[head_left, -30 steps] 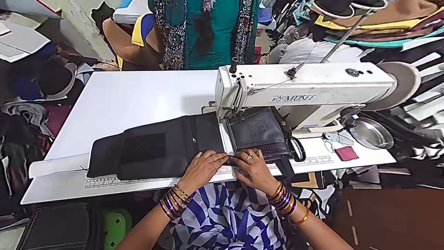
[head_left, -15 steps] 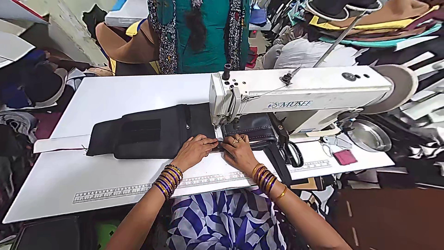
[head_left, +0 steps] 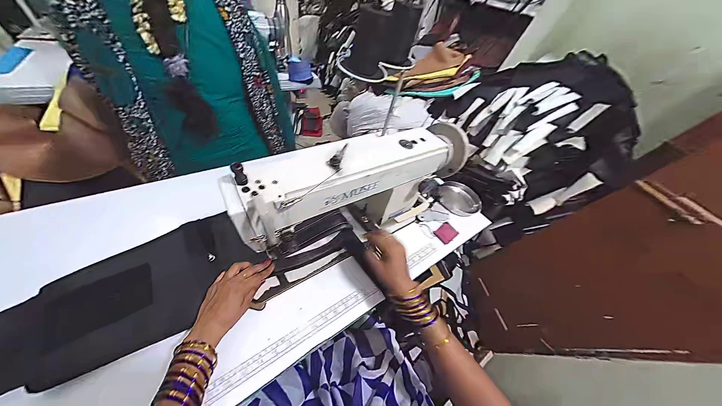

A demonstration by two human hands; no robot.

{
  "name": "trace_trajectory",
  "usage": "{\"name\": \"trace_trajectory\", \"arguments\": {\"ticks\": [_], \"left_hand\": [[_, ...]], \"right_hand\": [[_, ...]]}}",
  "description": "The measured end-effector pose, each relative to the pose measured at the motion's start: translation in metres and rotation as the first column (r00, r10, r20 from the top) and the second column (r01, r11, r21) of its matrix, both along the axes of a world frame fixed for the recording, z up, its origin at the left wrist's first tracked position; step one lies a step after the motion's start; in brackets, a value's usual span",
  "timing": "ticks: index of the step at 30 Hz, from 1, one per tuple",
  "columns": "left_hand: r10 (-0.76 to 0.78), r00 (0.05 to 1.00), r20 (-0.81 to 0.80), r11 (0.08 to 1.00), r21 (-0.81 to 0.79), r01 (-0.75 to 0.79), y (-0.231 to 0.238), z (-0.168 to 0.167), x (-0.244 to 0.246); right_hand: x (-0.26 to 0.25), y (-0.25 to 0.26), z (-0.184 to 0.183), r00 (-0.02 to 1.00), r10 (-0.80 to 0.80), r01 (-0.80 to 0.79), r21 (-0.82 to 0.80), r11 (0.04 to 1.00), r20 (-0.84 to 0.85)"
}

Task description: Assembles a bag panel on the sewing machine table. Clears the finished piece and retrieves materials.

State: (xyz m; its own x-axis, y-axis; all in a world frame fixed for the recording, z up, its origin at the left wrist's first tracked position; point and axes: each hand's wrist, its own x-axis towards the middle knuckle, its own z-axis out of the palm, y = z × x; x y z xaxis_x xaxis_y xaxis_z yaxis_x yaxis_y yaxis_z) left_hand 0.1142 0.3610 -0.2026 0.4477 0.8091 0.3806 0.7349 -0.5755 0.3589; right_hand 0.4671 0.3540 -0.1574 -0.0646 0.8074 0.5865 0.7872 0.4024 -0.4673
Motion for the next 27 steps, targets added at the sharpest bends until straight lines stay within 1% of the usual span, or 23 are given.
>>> {"name": "trace_trajectory", "arguments": {"ticks": [1, 2, 3, 4, 5, 7, 9, 10, 11, 13, 15, 17, 19, 20, 21, 22, 23, 24, 25, 26, 27], "left_hand": [[0.005, 1.000, 0.008, 1.000, 0.011, -0.005, -0.001, -0.002, 0.000], [0.007, 1.000, 0.016, 0.999, 0.031, -0.008, -0.001, -0.005, -0.001], [0.010, 1.000, 0.020, 0.999, 0.035, -0.010, 0.000, -0.006, 0.000], [0.016, 1.000, 0.019, 0.999, 0.039, -0.016, 0.001, -0.006, 0.001], [0.023, 1.000, 0.014, 0.999, 0.043, -0.023, 0.002, -0.006, 0.001], [0.037, 0.999, 0.006, 0.997, 0.063, -0.037, 0.001, -0.007, 0.002], [0.044, 0.999, -0.002, 0.997, 0.070, -0.043, 0.000, -0.008, 0.001], [0.050, 0.999, -0.007, 0.996, 0.071, -0.049, 0.000, -0.008, 0.002], [0.057, 0.998, -0.013, 0.996, 0.073, -0.056, 0.000, -0.008, 0.002], [0.065, 0.998, -0.023, 0.995, 0.078, -0.063, -0.001, -0.008, 0.002], [0.067, 0.997, -0.033, 0.995, 0.082, -0.064, -0.001, -0.007, 0.003], [0.067, 0.997, -0.041, 0.995, 0.076, -0.064, -0.002, -0.007, 0.004], [0.073, 0.996, -0.042, 0.995, 0.069, -0.070, -0.003, -0.005, 0.003], [0.079, 0.996, -0.040, 0.994, 0.076, -0.076, -0.002, -0.004, 0.003], [0.091, 0.995, -0.035, 0.992, 0.086, -0.088, -0.001, -0.003, 0.005], [0.100, 0.994, -0.035, 0.992, 0.086, -0.097, -0.001, -0.003, 0.006], [0.103, 0.994, -0.041, 0.991, 0.084, -0.100, -0.002, -0.004, 0.006], [0.096, 0.994, -0.046, 0.993, 0.076, -0.092, -0.003, -0.004, 0.006], [0.086, 0.995, -0.047, 0.994, 0.075, -0.082, -0.003, -0.005, 0.005], [0.079, 0.996, -0.045, 0.994, 0.080, -0.075, -0.003, -0.005, 0.005], [0.076, 0.996, -0.042, 0.994, 0.088, -0.072, -0.002, -0.005, 0.005]], "right_hand": [[0.042, 0.002, 0.009, 0.981, -0.192, 0.191, -0.091, 0.977, 0.000], [0.085, 0.007, 0.016, 0.936, -0.351, 0.352, -0.174, 0.920, 0.043], [0.125, 0.013, 0.023, 0.883, -0.459, 0.469, -0.256, 0.846, 0.100], [0.158, 0.020, 0.027, 0.849, -0.508, 0.527, -0.312, 0.790, 0.148], [0.182, 0.029, 0.028, 0.842, -0.507, 0.539, -0.349, 0.767, 0.186], [0.213, 0.045, 0.023, 0.877, -0.399, 0.478, -0.400, 0.782, 0.269], [0.228, 0.062, 0.018, 0.895, -0.273, 0.418, -0.453, 0.787, 0.353], [0.234, 0.072, 0.019, 0.889, -0.229, 0.416, -0.487, 0.768, 0.397], [0.238, 0.080, 0.020, 0.879, -0.197, 0.419, -0.507, 0.754, 0.434], [0.242, 0.089, 0.014, 0.851, -0.156, 0.427, -0.484, 0.764, 0.502], [0.238, 0.094, 0.017, 0.811, -0.107, 0.460, -0.513, 0.724, 0.576], [0.236, 0.092, 0.019, 0.790, -0.115, 0.483, -0.497, 0.721, 0.602], [0.225, 0.077, 0.028, 0.796, -0.249, 0.533, -0.443, 0.721, 0.551], [0.218, 0.066, 0.037, 0.811, -0.330, 0.542, -0.409, 0.734, 0.483], [0.209, 0.055, 0.045, 0.840, -0.388, 0.528, -0.402, 0.748, 0.380], [0.198, 0.044, 0.051, 0.882, -0.402, 0.471, -0.422, 0.775, 0.247], [0.186, 0.034, 0.051, 0.927, -0.366, 0.358, -0.473, 0.805, 0.079], [0.175, 0.028, 0.046, 0.948, -0.310, 0.222, -0.544, 0.810, -0.075], [0.166, 0.029, 0.040, 0.947, -0.263, 0.106, -0.588, 0.802, -0.187], [0.162, 0.033, 0.037, 0.947, -0.249, 0.075, -0.615, 0.785, -0.203], [0.162, 0.038, 0.036, 0.953, -0.280, 0.155, -0.609, 0.778, -0.115]]}}
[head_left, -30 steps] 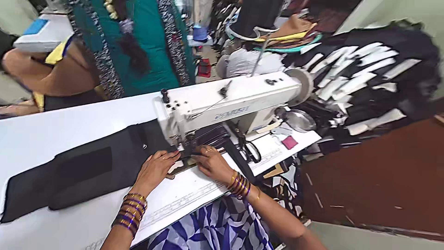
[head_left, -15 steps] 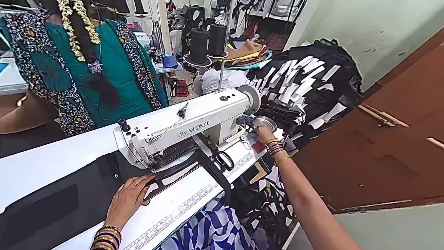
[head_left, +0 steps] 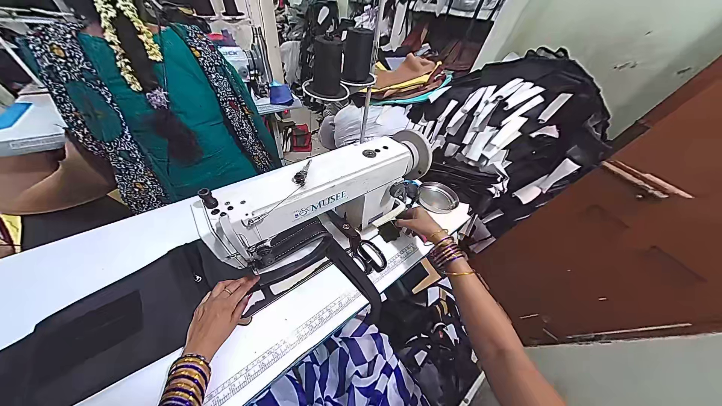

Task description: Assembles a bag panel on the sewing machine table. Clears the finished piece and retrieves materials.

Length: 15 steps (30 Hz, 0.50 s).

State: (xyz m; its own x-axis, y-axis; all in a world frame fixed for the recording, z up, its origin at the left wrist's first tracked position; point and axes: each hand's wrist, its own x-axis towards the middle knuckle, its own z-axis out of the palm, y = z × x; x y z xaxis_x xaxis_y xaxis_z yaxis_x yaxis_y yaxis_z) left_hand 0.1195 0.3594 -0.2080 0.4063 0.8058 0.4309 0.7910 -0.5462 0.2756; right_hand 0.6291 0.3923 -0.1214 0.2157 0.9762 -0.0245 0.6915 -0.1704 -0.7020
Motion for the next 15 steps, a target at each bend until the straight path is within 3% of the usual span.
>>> {"name": "trace_trajectory", "arguments": {"ticks": [3, 5, 11, 13, 15], "left_hand": [[0.003, 1.000, 0.005, 1.000, 0.025, -0.003, 0.000, -0.002, -0.001], [0.003, 1.000, 0.008, 1.000, 0.010, -0.003, 0.000, -0.001, 0.000], [-0.002, 1.000, 0.006, 1.000, -0.001, 0.002, -0.001, 0.001, 0.000], [0.000, 1.000, 0.008, 1.000, 0.007, 0.000, -0.001, 0.001, 0.001], [0.006, 1.000, 0.000, 1.000, -0.004, -0.006, 0.000, 0.003, 0.003]], "right_hand": [[0.017, 0.012, -0.005, 0.929, -0.225, 0.208, 0.090, 0.974, 0.293], [0.032, 0.023, -0.015, 0.885, -0.282, 0.278, 0.065, 0.958, 0.371], [0.035, 0.052, -0.023, 0.918, -0.312, 0.355, -0.159, 0.921, 0.243], [0.033, 0.045, -0.020, 0.913, -0.331, 0.360, -0.088, 0.929, 0.241], [0.025, 0.019, -0.017, 0.910, -0.359, 0.346, 0.095, 0.933, 0.209]]}}
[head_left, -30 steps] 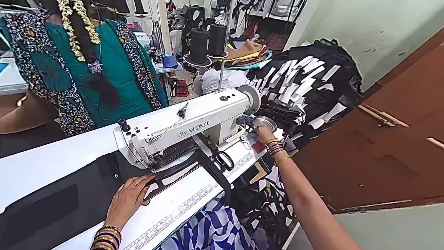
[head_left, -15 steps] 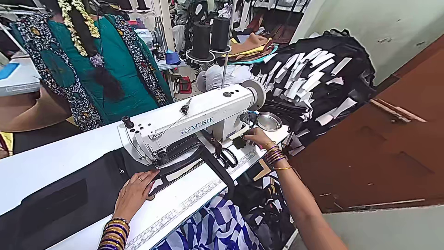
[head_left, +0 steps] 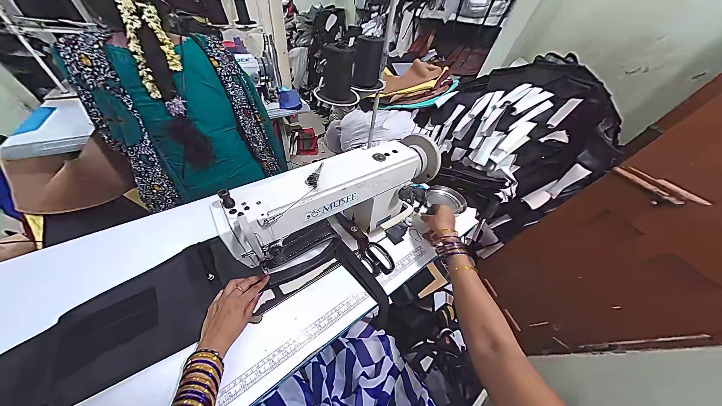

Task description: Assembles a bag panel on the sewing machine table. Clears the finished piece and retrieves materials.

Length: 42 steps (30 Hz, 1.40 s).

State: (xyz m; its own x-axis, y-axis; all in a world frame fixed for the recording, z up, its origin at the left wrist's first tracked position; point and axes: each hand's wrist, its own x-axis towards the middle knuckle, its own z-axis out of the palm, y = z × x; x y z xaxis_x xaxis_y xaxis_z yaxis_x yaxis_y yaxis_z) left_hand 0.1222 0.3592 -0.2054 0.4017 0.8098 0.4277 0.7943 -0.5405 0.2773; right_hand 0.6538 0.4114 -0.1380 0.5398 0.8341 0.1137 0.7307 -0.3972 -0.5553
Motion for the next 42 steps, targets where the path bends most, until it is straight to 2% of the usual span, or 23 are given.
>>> {"name": "trace_trajectory", "arguments": {"ticks": [3, 5, 6, 8, 10, 12, 16, 20, 24, 27, 29, 31, 34, 37, 39, 42], "left_hand": [[0.027, 1.000, -0.003, 0.999, -0.039, -0.027, -0.003, 0.005, 0.005], [0.053, 0.998, 0.023, 0.996, -0.068, -0.051, -0.004, 0.009, 0.008], [0.060, 0.998, 0.026, 0.995, -0.084, -0.058, -0.004, 0.010, 0.009], [0.069, 0.998, 0.005, 0.988, -0.137, -0.068, -0.005, 0.014, 0.009], [0.066, 0.998, -0.011, 0.978, -0.198, -0.067, -0.006, 0.019, 0.008], [0.064, 0.998, -0.005, 0.981, -0.183, -0.063, -0.006, 0.015, 0.007], [0.051, 0.997, 0.057, 0.989, -0.140, -0.042, -0.003, 0.012, 0.005], [0.024, 0.997, 0.078, 0.990, -0.138, -0.013, -0.002, 0.011, 0.001], [0.004, 0.996, 0.092, 0.990, -0.139, 0.009, -0.002, 0.009, -0.001], [-0.030, 0.996, 0.086, 0.977, -0.209, 0.048, 0.000, 0.010, -0.006], [-0.045, 0.995, 0.094, 0.967, -0.248, 0.067, 0.003, 0.011, -0.009], [-0.051, 0.990, 0.129, 0.962, -0.258, 0.084, 0.005, 0.010, -0.010], [-0.044, 0.989, 0.141, 0.967, -0.244, 0.078, 0.009, 0.010, -0.012], [-0.037, 0.989, 0.143, 0.975, -0.211, 0.066, 0.014, 0.011, -0.012], [-0.025, 0.990, 0.138, 0.978, -0.204, 0.053, 0.018, 0.013, -0.012], [0.008, 0.993, 0.120, 0.980, -0.196, 0.015, 0.026, 0.013, -0.013]], "right_hand": [[-0.036, -0.032, 0.012, 0.985, 0.120, -0.087, 0.237, 0.968, -0.127], [-0.097, -0.048, 0.008, 0.916, 0.318, -0.230, 0.329, 0.916, -0.245], [-0.135, -0.059, 0.001, 0.865, 0.445, -0.341, 0.378, 0.861, -0.233], [-0.211, -0.076, -0.022, 0.747, 0.665, -0.583, 0.468, 0.664, -0.014], [-0.274, -0.086, -0.040, 0.616, 0.753, -0.748, 0.471, 0.467, 0.232], [-0.311, -0.091, -0.054, 0.554, 0.768, -0.815, 0.399, 0.420, 0.322], [-0.328, -0.094, -0.063, 0.619, 0.719, -0.785, 0.276, 0.554, 0.317], [-0.337, -0.090, -0.058, 0.663, 0.678, -0.745, 0.191, 0.640, 0.317], [-0.349, -0.080, -0.058, 0.674, 0.663, -0.726, 0.131, 0.675, 0.326], [-0.345, -0.081, -0.056, 0.667, 0.680, -0.737, 0.129, 0.664, 0.305], [-0.324, -0.083, -0.048, 0.674, 0.691, -0.737, 0.175, 0.652, 0.262], [-0.279, -0.078, -0.033, 0.713, 0.658, -0.700, 0.201, 0.685, 0.242], [-0.187, -0.050, -0.007, 0.819, 0.493, -0.555, 0.184, 0.812, 0.296], [-0.117, -0.022, 0.013, 0.880, 0.335, -0.373, 0.053, 0.926, 0.338], [-0.099, -0.013, 0.010, 0.879, 0.296, -0.333, 0.036, 0.942, 0.373], [-0.105, -0.011, -0.002, 0.846, 0.258, -0.318, 0.052, 0.947, 0.467]]}}
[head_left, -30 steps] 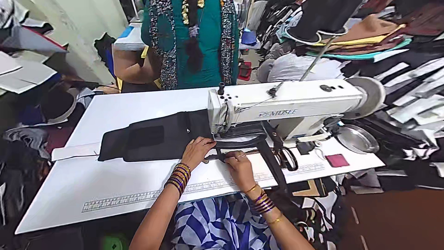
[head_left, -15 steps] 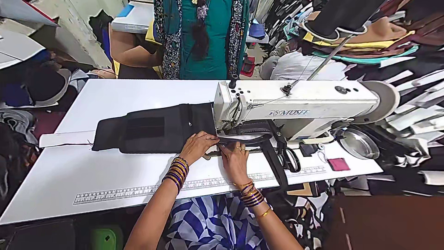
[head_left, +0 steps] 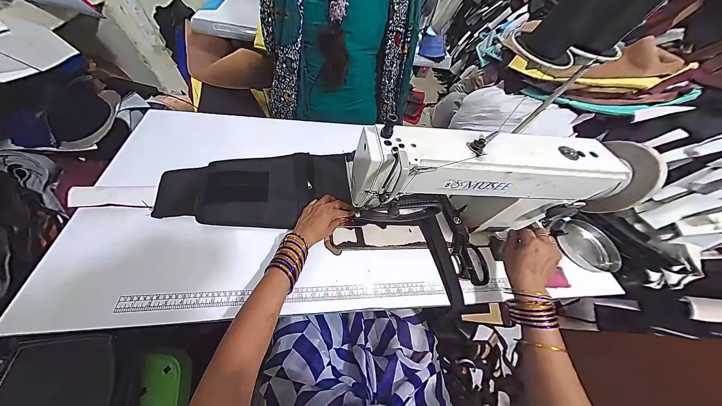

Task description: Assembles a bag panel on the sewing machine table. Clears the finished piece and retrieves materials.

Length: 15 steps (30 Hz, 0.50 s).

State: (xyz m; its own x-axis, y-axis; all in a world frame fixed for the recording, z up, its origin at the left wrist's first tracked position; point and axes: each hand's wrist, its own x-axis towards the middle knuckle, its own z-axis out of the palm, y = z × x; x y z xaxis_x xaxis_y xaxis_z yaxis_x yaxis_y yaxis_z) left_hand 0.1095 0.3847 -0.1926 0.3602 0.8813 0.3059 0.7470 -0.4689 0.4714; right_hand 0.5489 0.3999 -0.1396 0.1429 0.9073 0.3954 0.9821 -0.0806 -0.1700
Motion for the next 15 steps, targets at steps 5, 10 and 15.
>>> {"name": "trace_trajectory", "arguments": {"ticks": [5, 10, 15], "left_hand": [[-0.046, 0.997, -0.056, 0.999, -0.027, 0.045, 0.001, 0.004, -0.003], [-0.100, 0.995, -0.011, 0.994, -0.055, 0.099, -0.011, 0.001, -0.005], [-0.125, 0.992, -0.015, 0.991, -0.049, 0.124, -0.007, 0.000, -0.012]], "right_hand": [[-0.010, -0.006, -0.018, 0.999, -0.033, 0.033, -0.002, 0.999, 0.012], [-0.002, -0.006, -0.018, 0.999, 0.003, -0.003, -0.001, 1.000, 0.034], [0.007, -0.017, 0.005, 0.986, 0.164, -0.165, 0.012, 0.986, 0.015]]}}
